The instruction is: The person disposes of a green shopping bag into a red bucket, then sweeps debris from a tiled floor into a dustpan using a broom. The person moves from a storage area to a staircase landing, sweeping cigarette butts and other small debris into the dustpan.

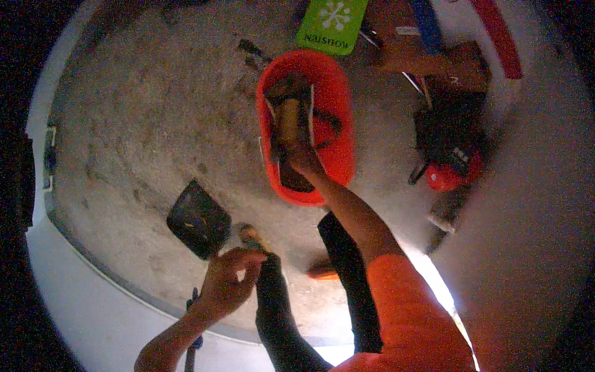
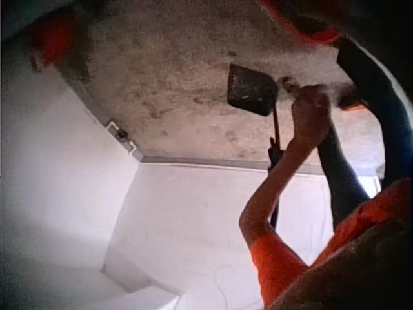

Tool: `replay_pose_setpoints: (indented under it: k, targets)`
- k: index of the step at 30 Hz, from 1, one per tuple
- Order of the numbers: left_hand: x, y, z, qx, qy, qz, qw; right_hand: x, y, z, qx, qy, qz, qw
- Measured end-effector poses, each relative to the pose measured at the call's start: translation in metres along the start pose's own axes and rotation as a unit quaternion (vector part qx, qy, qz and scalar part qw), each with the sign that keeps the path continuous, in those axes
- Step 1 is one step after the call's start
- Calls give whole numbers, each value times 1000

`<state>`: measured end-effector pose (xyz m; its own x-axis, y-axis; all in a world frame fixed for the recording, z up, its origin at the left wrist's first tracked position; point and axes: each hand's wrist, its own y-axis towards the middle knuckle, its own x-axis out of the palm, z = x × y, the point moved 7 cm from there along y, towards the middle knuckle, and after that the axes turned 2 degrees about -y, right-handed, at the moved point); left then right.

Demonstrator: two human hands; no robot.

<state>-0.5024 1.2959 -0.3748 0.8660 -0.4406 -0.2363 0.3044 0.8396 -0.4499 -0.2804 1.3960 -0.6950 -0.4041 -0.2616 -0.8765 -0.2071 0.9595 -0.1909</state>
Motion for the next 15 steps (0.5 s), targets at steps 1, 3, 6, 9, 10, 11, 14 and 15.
replay_pose_setpoints:
  k: [1, 3, 6, 9, 10, 11, 14, 15]
  targets:
    - [3, 5, -4, 6, 9, -12, 1000, 15, 9, 8, -41, -42, 44, 997]
    - [8, 13, -12, -14, 8, -37, 999, 32, 19, 17, -53, -76, 99, 991]
    - [14, 19, -30, -23, 24, -57, 998, 60, 24, 29, 1, -31, 130, 991]
    - [21, 16, -50, -72, 21, -59, 995, 78, 17, 50, 77, 76, 151, 983]
    - [23, 16, -52, -69, 21, -56, 996, 81, 14, 58, 93, 109, 154, 978]
    - [24, 16, -54, -65, 23, -53, 996, 83, 15, 65, 100, 137, 150, 974]
    - [41, 33, -51, -37, -12, -70, 997, 75, 8, 121, -22, -151, 61, 986]
    - [48, 40, -50, -32, -26, -73, 996, 73, 5, 136, 36, -65, 47, 996]
